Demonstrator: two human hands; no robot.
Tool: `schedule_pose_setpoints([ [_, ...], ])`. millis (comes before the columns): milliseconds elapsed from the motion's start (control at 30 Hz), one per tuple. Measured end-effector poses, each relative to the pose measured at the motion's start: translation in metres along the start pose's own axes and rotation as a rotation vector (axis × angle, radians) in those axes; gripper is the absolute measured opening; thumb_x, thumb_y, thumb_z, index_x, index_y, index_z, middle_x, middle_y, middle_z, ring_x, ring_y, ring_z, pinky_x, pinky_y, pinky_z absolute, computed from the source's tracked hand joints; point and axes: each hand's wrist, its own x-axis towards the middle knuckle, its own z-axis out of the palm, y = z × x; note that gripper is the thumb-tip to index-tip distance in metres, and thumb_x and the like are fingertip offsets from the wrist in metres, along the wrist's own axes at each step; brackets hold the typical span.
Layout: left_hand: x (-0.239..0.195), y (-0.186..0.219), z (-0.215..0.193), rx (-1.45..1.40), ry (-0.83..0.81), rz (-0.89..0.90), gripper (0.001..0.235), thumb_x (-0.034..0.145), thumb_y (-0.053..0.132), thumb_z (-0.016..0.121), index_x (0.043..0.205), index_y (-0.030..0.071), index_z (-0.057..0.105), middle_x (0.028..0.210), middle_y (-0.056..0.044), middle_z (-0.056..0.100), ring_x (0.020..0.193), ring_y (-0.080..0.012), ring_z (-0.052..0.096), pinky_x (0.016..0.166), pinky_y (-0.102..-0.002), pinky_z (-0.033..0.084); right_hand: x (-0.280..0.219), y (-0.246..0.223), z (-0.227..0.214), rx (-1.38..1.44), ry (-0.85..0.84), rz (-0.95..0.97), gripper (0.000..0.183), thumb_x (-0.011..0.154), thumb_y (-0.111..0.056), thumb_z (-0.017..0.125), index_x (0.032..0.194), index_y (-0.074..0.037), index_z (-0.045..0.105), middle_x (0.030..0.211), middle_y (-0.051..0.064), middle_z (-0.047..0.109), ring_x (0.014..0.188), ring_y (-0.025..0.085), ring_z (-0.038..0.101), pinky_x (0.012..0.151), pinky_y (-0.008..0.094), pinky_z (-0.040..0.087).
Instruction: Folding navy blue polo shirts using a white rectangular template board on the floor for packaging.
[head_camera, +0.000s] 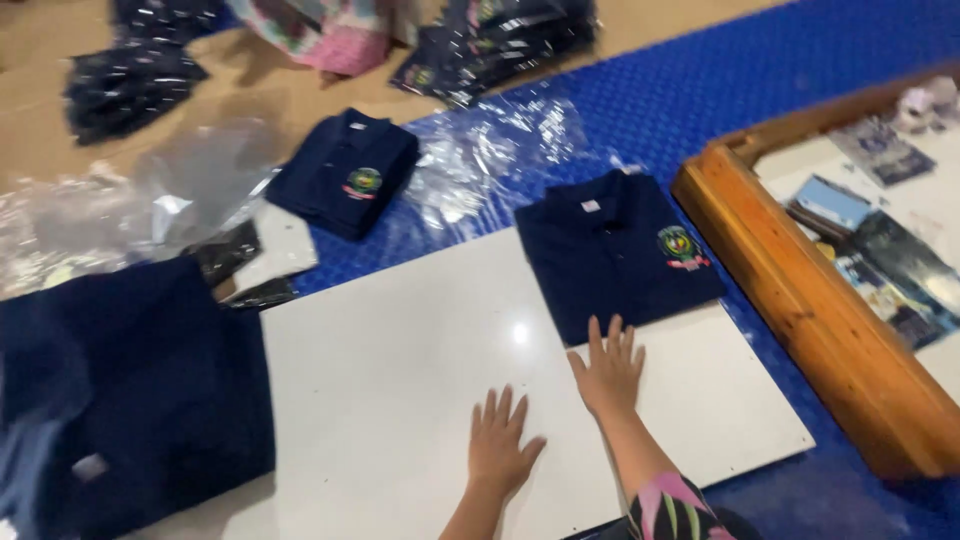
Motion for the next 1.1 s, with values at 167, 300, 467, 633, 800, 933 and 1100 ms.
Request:
schedule_pose_setpoints([
  [167, -0.088, -0.061, 0.008, 0.042, 0.056, -0.207, 0.08, 0.099, 0.067, 0.036, 0.164, 0.025, 0.014, 0.172, -0.006, 0.001, 0.157, -0.0358, -0.006, 0.125, -0.059, -0.003, -0.038, -0.019, -0.032, -0.041, -0.295, 0.064, 0.077, 0.1, -0.061, 0.028, 0.165, -0.026, 0.008, 0.173, 0.01, 0.002, 0.159, 0.035, 0.001, 0.125, 0.057, 0.003],
  [300, -0.162, -0.073, -0.022, 0.021, -0.112, -0.385, 0.084, 0.099, 0.073, 0.026, 0.166, 0.03, -0.002, 0.173, -0.002, -0.014, 0.159, -0.0312, -0.014, 0.125, -0.065, -0.003, -0.072, -0.027, -0.04, -0.085, -0.402, 0.079, 0.076, 0.101, -0.062, 0.023, 0.165, -0.027, 0.004, 0.174, 0.008, -0.004, 0.16, 0.035, -0.005, 0.126, 0.059, 0.001],
  [467, -0.218, -0.106, -0.033, 0.031, -0.197, -0.463, 0.091, 0.098, 0.075, 0.035, 0.166, 0.031, -0.006, 0.174, 0.004, -0.017, 0.16, -0.0289, -0.014, 0.122, -0.067, 0.007, -0.108, -0.029, -0.05, -0.118, -0.514, 0.048, 0.077, 0.101, -0.063, 0.024, 0.165, -0.029, -0.001, 0.175, 0.005, -0.01, 0.161, 0.034, -0.008, 0.125, 0.061, 0.003],
  [633, -0.208, -0.182, 0.029, -0.048, -0.062, -0.461, 0.083, 0.101, 0.06, 0.047, 0.165, 0.022, 0.012, 0.174, 0.003, -0.001, 0.16, -0.0256, -0.001, 0.12, -0.063, 0.021, -0.131, -0.036, -0.054, -0.152, -0.577, 0.06, 0.076, 0.101, -0.061, 0.032, 0.165, -0.032, 0.002, 0.175, 0.003, -0.008, 0.161, 0.033, -0.006, 0.125, 0.063, 0.009],
  [800, -0.187, -0.216, 0.065, -0.163, 0.063, -0.452, 0.075, 0.101, 0.065, 0.039, 0.162, 0.022, 0.033, 0.169, -0.001, 0.029, 0.156, -0.0219, 0.026, 0.121, -0.056, 0.031, -0.138, -0.01, 0.009, -0.176, -0.449, -0.074, 0.075, 0.101, -0.059, 0.042, 0.166, -0.028, 0.024, 0.174, 0.015, 0.017, 0.158, 0.041, 0.013, 0.115, 0.071, 0.024],
  [933, -0.184, -0.255, 0.068, -0.164, 0.072, -0.439, 0.077, 0.099, 0.064, 0.042, 0.161, 0.02, 0.035, 0.166, -0.005, 0.036, 0.151, -0.0243, 0.039, 0.117, -0.054, 0.038, -0.172, -0.043, -0.007, -0.197, -0.478, -0.072, 0.079, 0.1, -0.061, 0.042, 0.166, -0.023, 0.024, 0.173, 0.017, 0.018, 0.158, 0.042, 0.016, 0.114, 0.07, 0.03],
  [1100, -0.181, -0.302, 0.086, -0.447, 0.29, -0.552, 0.077, 0.099, 0.064, 0.047, 0.161, 0.019, 0.038, 0.167, -0.008, 0.035, 0.152, -0.0247, 0.035, 0.118, -0.05, 0.038, -0.233, -0.104, -0.026, -0.188, -0.52, -0.128, 0.078, 0.102, -0.059, 0.038, 0.167, -0.021, 0.019, 0.174, 0.018, 0.012, 0.157, 0.047, 0.011, 0.114, 0.075, 0.019],
])
